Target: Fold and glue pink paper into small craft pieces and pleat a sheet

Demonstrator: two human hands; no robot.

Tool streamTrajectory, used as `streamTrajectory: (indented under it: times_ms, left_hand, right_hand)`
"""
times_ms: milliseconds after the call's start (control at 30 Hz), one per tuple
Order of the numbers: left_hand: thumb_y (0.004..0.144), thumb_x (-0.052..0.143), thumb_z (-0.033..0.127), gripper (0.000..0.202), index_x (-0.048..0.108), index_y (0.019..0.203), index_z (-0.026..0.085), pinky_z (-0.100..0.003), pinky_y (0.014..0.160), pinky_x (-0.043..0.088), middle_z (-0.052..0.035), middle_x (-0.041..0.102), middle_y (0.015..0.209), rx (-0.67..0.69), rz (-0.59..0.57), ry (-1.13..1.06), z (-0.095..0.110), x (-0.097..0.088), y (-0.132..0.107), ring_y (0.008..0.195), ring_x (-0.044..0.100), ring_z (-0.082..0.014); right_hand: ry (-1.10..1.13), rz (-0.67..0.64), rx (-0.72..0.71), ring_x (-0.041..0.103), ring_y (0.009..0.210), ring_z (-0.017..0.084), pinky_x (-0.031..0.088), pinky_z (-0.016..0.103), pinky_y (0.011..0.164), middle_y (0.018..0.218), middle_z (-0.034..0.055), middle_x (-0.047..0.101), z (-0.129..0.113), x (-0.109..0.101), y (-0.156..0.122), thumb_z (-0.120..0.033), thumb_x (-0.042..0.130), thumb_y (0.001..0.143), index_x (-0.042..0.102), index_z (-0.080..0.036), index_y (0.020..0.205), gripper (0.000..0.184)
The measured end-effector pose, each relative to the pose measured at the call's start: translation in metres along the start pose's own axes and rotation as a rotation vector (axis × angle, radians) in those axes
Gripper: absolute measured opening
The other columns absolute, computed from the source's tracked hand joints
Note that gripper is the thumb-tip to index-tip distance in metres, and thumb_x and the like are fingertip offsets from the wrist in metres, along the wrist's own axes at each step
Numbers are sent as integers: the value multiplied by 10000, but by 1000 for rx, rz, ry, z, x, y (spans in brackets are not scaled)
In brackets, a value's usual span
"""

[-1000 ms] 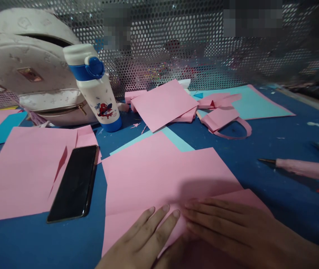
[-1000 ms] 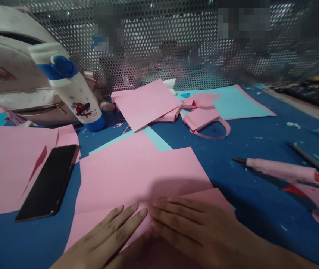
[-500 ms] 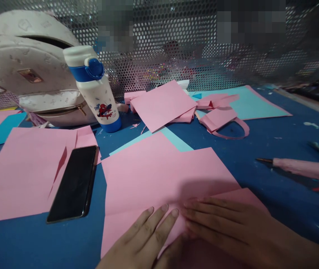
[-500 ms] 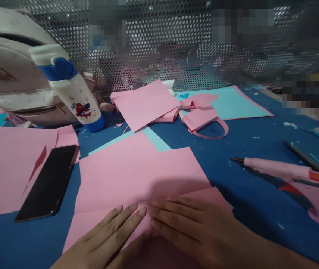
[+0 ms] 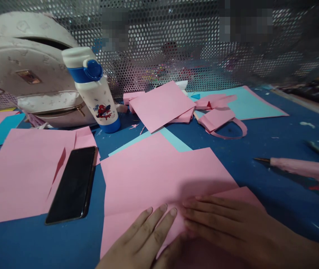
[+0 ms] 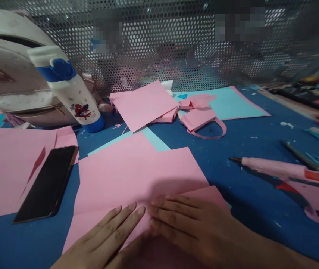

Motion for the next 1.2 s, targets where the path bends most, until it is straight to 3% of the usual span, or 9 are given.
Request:
streamTrajectory:
  times_ms: [567, 700, 833, 1033, 1200]
  left_hand:
    - [1001, 384, 50, 484, 458, 1475, 113, -430, 1094, 433, -178, 512, 1471, -26, -6, -59, 1, 2, -2, 1391, 423, -328]
    - [1003, 390, 99, 495, 412, 1497, 77, -457, 1050, 475, -213, 524, 1446, -13, -33, -84, 0, 0, -1, 1350, 474, -356]
    - [1016, 278, 104, 502, 410, 1499, 75, -442, 1031, 499, -212, 518, 1453, 16, -62, -107, -5, -6, -3, 1352, 481, -340]
    - [976, 217, 39, 568, 380, 1517, 94, -405, 1061, 476, -154, 401, 1556, -91, -47, -98, -8, -14, -30, 1445, 363, -286]
    - [933, 273, 2, 600, 391, 1512, 101, -357, 1033, 497, -131, 408, 1553, -149, -157, -4, -9, -29, -55, 1416, 426, -247]
  right_hand:
    - [46, -70, 5, 530, 1330, 130, 496, 263, 1060, 1385, 29, 624, 3, 2, -3, -89, 395, 946, 544, -157, 1405, 488]
    - [152, -141, 19, 487, 1369, 160, 433, 308, 1118, 1409, 66, 599, 4, 1, -2, -142, 455, 926, 475, -155, 1469, 544]
    - [218, -160, 39, 481, 1375, 163, 387, 335, 1153, 1401, 81, 606, 4, -1, 0, -119, 471, 910, 472, -176, 1473, 566]
    - [232, -179, 41, 485, 1376, 179, 432, 357, 1129, 1373, 130, 626, 2, -1, 0, -55, 481, 858, 544, -127, 1392, 543]
    - [244, -117, 55, 531, 1337, 190, 480, 364, 1091, 1354, 128, 642, 3, 2, -1, -83, 482, 900, 542, -144, 1388, 496]
Point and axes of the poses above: each hand's wrist, its own y-axis towards the middle knuckle, its own x-axis out of the palm, z = x × y, the point moved 2 cm from there along y, towards the middle knuckle
